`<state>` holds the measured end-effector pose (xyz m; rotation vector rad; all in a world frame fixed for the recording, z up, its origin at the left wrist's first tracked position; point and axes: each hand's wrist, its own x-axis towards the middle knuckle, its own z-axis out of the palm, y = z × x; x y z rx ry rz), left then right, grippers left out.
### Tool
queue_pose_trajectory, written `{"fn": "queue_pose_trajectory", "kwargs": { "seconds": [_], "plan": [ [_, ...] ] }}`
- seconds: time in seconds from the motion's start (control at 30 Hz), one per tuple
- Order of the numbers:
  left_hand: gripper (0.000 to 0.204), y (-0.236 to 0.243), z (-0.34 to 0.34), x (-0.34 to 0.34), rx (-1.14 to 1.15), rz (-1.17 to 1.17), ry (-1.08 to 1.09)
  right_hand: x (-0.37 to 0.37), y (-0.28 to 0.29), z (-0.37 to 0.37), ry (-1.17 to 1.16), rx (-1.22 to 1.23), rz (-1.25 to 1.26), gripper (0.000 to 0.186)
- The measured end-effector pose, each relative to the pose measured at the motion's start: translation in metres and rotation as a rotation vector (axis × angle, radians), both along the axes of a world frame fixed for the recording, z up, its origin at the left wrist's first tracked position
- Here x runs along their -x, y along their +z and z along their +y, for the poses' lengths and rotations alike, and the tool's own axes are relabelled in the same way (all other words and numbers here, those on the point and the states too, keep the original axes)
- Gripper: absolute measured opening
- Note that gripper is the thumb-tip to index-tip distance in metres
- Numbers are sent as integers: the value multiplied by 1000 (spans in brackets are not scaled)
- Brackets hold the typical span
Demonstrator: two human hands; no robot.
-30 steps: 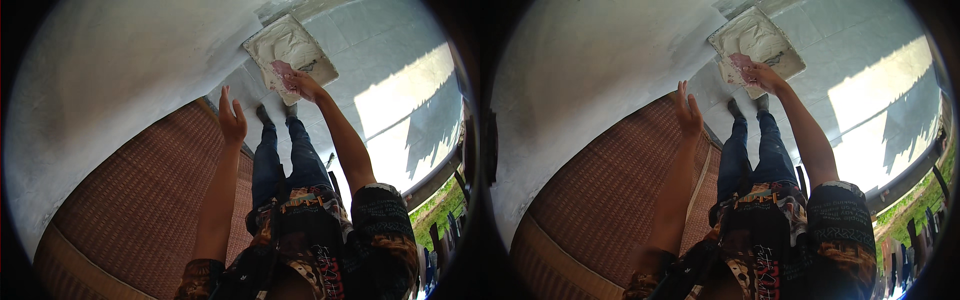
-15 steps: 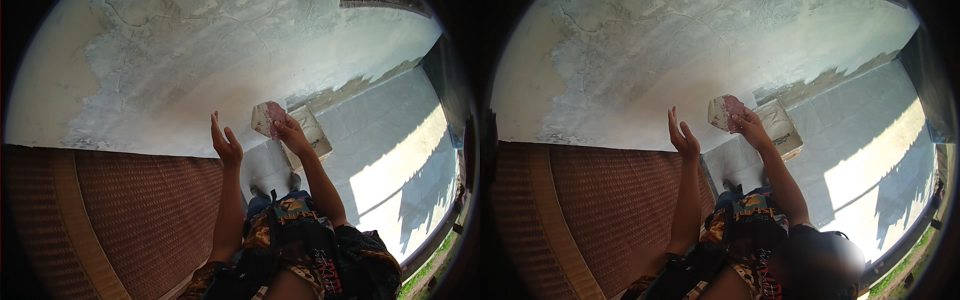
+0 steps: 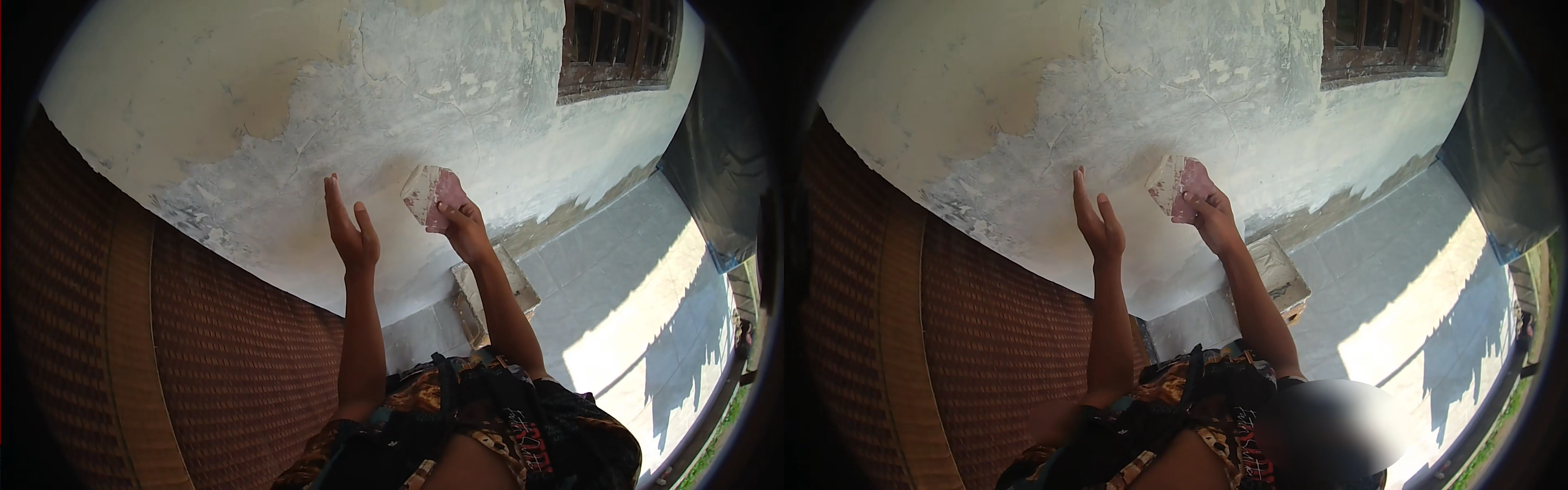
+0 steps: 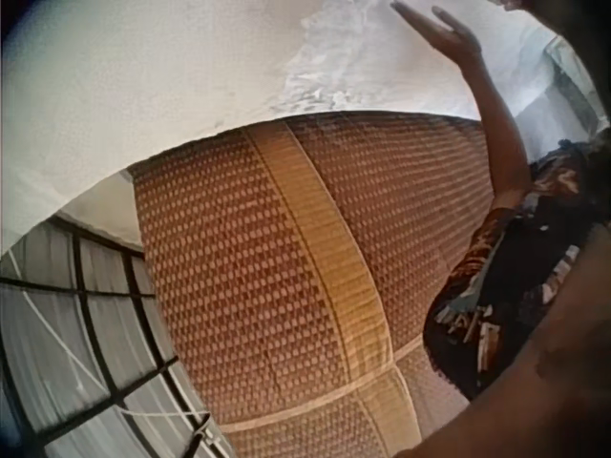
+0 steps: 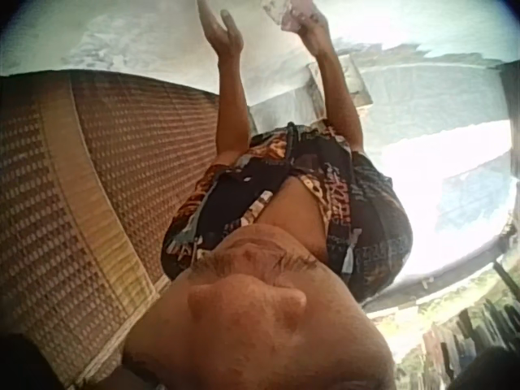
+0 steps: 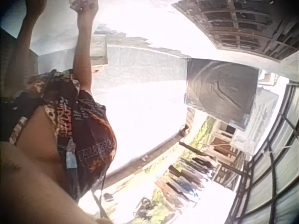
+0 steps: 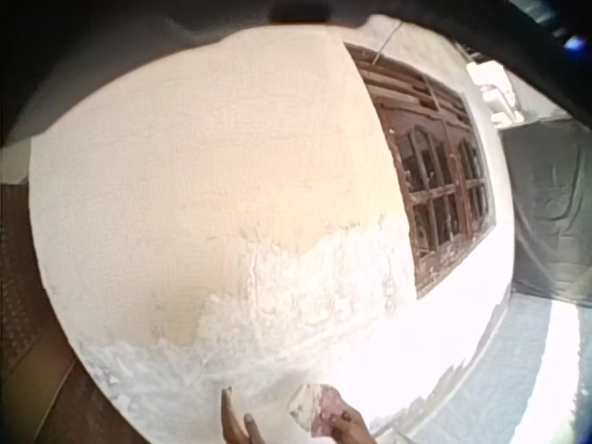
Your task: The person applies wall putty to an exterior wall with a putty knife, using a plastic board to hold the putty.
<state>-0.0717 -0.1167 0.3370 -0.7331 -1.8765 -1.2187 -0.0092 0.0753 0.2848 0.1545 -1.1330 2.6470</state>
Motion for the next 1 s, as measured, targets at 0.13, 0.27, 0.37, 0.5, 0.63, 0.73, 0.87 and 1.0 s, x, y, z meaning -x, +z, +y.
{"fn": "queue_pose_trajectory", "kwargs": {
  "seconds": [0.13, 0.27, 0.37, 0.5, 0.63, 0.73, 0.87, 1.0],
  "plan": [
    [59, 21, -24, 12, 77, 45, -19, 12, 23, -25, -64, -16, 59, 34],
    [62, 32, -47, 25, 113, 65, -34, 17, 54, -51, -187, -53, 88, 34],
    [63, 43, -56, 30, 136, 117, -59, 23, 70, -59, -306, -143, 105, 31],
    [62, 56, -58, 34, 128, 139, -118, 31, 96, -64, -498, -288, 222, 30],
    [59, 64, -47, 42, 117, 185, -157, 38, 135, -59, -701, -425, 362, 22],
    [58, 72, -30, 49, 107, 221, -182, 56, 151, -37, -956, -626, 461, 16],
    [60, 85, -11, 65, 118, 278, -207, 69, 181, -23, -1342, -1101, 508, 31],
    [58, 93, 8, 77, 130, 310, -187, 93, 205, -12, -1570, -1328, 738, 40]
  ]
}}
